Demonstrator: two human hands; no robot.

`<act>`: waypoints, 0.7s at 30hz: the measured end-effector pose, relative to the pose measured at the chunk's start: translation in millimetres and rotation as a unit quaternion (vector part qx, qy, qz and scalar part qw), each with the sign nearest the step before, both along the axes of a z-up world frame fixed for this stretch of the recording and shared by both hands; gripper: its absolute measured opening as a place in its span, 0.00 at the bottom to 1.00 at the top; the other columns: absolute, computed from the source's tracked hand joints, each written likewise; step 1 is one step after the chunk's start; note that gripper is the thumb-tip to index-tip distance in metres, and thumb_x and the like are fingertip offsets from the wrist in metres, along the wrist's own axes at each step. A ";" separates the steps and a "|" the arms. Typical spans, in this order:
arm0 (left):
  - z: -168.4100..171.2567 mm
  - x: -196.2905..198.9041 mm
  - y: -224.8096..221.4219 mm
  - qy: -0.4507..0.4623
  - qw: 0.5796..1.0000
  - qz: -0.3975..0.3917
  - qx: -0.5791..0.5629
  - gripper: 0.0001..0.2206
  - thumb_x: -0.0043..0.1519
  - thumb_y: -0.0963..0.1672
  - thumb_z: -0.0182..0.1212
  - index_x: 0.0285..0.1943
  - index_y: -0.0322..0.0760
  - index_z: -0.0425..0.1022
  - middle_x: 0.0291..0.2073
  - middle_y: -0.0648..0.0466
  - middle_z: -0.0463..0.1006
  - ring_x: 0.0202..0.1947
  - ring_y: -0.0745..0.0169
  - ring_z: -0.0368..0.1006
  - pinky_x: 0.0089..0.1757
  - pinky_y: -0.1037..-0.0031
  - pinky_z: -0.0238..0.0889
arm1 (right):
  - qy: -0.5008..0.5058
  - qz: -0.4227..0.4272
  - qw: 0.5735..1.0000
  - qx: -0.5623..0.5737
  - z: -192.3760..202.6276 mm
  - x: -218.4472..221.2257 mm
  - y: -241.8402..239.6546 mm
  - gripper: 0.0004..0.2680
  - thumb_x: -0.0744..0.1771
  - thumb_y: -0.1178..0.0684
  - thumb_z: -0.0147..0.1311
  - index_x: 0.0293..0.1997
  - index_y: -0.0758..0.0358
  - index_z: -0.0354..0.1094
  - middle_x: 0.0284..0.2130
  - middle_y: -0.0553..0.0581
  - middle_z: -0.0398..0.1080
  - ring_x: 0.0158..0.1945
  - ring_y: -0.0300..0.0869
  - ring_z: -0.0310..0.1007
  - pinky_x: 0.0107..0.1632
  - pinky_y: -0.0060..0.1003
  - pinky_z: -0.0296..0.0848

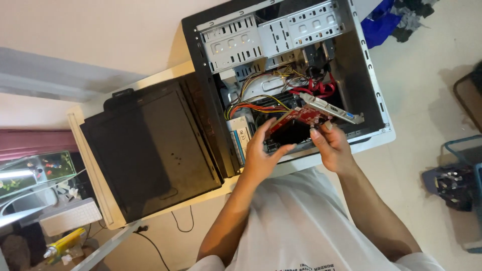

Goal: Connecting internal cables, installing a graphics card, and using a screwdriver to work on a desktop PC.

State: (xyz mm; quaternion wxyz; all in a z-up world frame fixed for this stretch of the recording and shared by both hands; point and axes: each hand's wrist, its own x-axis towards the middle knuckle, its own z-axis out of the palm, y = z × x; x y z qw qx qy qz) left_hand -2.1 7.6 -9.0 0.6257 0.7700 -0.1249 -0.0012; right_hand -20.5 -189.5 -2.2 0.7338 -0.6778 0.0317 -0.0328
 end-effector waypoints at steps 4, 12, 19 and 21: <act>-21.7 -5.4 0.3 0.100 0.990 0.036 -0.096 0.23 0.49 0.43 0.81 0.52 0.33 0.78 0.39 0.45 0.84 0.41 0.55 0.80 0.43 0.66 0.73 | 0.009 -0.005 0.996 0.093 39.0 4.9 27.1 0.05 0.73 0.60 0.48 0.43 0.65 0.70 0.33 0.49 0.69 0.41 0.31 0.68 0.49 0.30 0.72; -14.2 -12.7 7.0 0.107 0.985 0.095 -0.101 0.17 0.47 0.45 0.83 0.38 0.33 0.79 0.24 0.48 0.82 0.26 0.64 0.77 0.32 0.73 0.72 | 0.083 -0.012 0.992 0.098 -43.6 -0.2 10.6 0.09 0.74 0.56 0.43 0.55 0.66 0.70 0.41 0.54 0.74 0.45 0.37 0.75 0.52 0.37 0.76; -2.1 -16.1 13.7 0.045 0.994 0.104 -0.003 0.17 0.48 0.49 0.81 0.35 0.38 0.76 0.21 0.51 0.78 0.23 0.58 0.75 0.29 0.73 0.70 | 0.082 -0.055 0.981 0.167 -40.8 -2.8 26.7 0.08 0.73 0.57 0.45 0.54 0.70 0.70 0.40 0.60 0.73 0.47 0.45 0.77 0.50 0.45 0.79; -5.4 -22.1 13.6 0.127 0.987 0.079 -0.056 0.18 0.49 0.47 0.81 0.35 0.35 0.75 0.22 0.47 0.79 0.23 0.60 0.75 0.29 0.71 0.71 | 0.072 -0.064 0.974 0.206 -26.5 -10.5 30.6 0.06 0.72 0.57 0.50 0.51 0.68 0.69 0.35 0.55 0.71 0.43 0.40 0.76 0.48 0.40 0.80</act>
